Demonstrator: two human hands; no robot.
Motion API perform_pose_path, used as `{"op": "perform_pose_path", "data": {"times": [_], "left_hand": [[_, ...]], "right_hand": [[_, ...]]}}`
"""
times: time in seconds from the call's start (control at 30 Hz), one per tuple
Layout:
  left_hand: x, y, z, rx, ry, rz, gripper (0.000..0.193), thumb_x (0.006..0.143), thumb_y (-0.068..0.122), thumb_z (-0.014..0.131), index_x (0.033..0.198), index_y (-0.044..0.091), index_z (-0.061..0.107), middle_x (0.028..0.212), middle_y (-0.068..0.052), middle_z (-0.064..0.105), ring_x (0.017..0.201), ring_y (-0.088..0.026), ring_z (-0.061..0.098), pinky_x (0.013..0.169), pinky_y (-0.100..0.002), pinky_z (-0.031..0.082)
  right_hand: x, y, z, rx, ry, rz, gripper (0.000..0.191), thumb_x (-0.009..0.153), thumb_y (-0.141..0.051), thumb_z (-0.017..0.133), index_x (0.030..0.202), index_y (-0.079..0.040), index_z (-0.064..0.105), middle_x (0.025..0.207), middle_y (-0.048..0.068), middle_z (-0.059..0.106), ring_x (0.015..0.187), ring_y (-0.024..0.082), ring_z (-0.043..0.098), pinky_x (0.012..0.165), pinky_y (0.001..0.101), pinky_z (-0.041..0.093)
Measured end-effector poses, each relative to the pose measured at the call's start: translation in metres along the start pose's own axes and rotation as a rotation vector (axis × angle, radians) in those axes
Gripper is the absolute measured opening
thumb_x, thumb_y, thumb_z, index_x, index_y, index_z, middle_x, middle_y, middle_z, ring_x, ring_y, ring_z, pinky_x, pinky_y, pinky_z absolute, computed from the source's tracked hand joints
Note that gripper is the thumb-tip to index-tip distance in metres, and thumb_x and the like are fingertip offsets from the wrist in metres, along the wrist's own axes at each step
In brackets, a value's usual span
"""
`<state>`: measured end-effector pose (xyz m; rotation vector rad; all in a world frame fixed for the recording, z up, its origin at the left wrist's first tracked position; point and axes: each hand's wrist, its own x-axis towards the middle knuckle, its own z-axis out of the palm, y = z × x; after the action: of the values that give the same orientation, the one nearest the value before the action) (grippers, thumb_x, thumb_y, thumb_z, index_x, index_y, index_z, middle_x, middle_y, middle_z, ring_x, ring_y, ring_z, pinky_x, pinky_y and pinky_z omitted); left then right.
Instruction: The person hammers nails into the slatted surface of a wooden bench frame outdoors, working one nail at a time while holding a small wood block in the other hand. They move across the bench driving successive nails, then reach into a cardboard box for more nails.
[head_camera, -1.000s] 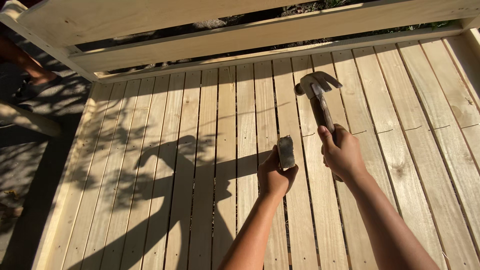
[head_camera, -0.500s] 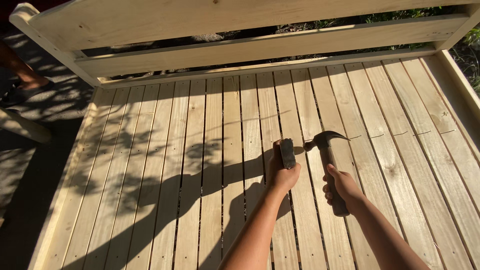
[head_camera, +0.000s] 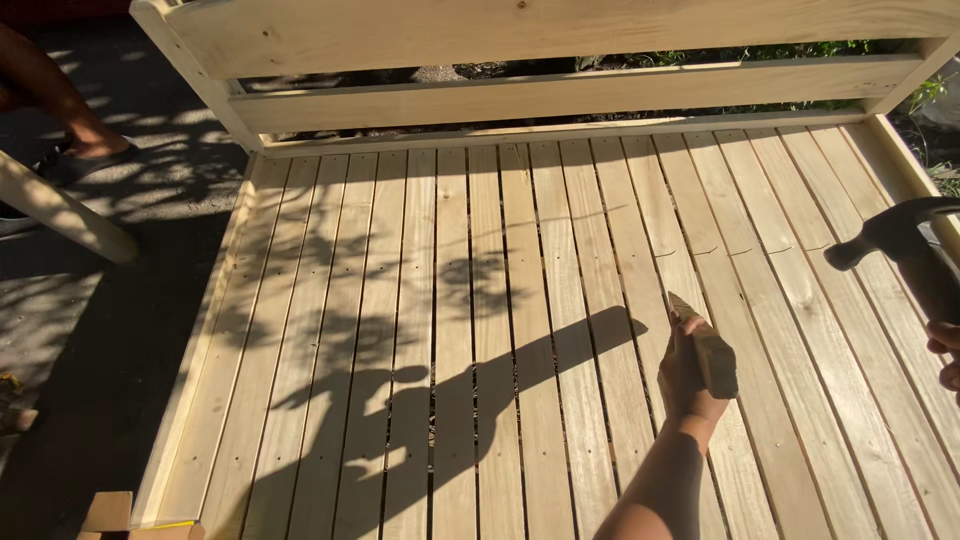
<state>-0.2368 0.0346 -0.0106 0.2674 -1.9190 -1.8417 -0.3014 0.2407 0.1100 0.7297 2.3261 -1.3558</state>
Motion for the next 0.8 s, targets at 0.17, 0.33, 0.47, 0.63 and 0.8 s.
{"op": "perform_pose_path", "data": {"times": [0.17, 0.33, 0.47, 0.63, 0.8], "left_hand": [[0.024, -0.034, -0.029, 0.177, -0.104, 0.051, 0.057, 0.087, 0.013, 0.069, 0.139, 0.019, 0.044, 0.139, -0.02, 0.063, 0.11, -0.047, 0.067, 0.09, -0.05, 0.057], [0.036, -0.04, -0.005, 0.29, 0.03, 0.287, 0.056, 0.08, 0.004, 0.072, 0.131, 0.015, 0.052, 0.122, -0.015, 0.069, 0.112, -0.038, 0.07, 0.093, -0.044, 0.058], [0.022, -0.034, 0.025, 0.241, 0.056, -0.012, 0.053, 0.084, 0.008, 0.068, 0.134, 0.014, 0.051, 0.118, -0.012, 0.071, 0.11, -0.03, 0.072, 0.092, -0.037, 0.057], [0.034, -0.041, 0.06, 0.373, 0.139, 0.198, 0.05, 0.077, 0.006, 0.067, 0.125, 0.009, 0.055, 0.115, -0.014, 0.071, 0.104, -0.029, 0.073, 0.088, -0.036, 0.058], [0.097, -0.044, 0.063, 0.706, -0.036, -0.48, 0.036, 0.083, 0.028, 0.071, 0.108, 0.002, 0.068, 0.097, -0.013, 0.076, 0.095, -0.03, 0.073, 0.083, -0.041, 0.056]], "right_hand": [[0.01, -0.028, -0.015, -0.038, -0.067, -0.104, 0.032, 0.104, -0.033, 0.062, 0.107, -0.001, 0.059, 0.068, 0.011, 0.052, 0.05, 0.021, 0.047, 0.046, 0.0408, 0.041], [0.028, -0.012, -0.05, -0.019, -0.22, -0.195, 0.03, 0.103, -0.03, 0.065, 0.111, -0.001, 0.059, 0.067, 0.012, 0.055, 0.05, 0.022, 0.05, 0.045, 0.0413, 0.042], [0.059, 0.002, -0.064, -0.111, -0.295, -0.219, 0.036, 0.101, -0.033, 0.068, 0.097, 0.002, 0.058, 0.065, 0.012, 0.053, 0.051, 0.021, 0.049, 0.048, 0.0403, 0.044], [0.092, -0.004, -0.054, 0.23, -0.552, -0.175, 0.032, 0.094, -0.033, 0.065, 0.096, -0.003, 0.053, 0.064, 0.004, 0.052, 0.049, 0.016, 0.045, 0.045, 0.0368, 0.041], [0.107, 0.0, -0.037, 0.352, -0.642, -0.218, 0.035, 0.095, -0.036, 0.065, 0.096, -0.003, 0.052, 0.062, 0.006, 0.052, 0.047, 0.017, 0.048, 0.045, 0.0368, 0.044]]}}
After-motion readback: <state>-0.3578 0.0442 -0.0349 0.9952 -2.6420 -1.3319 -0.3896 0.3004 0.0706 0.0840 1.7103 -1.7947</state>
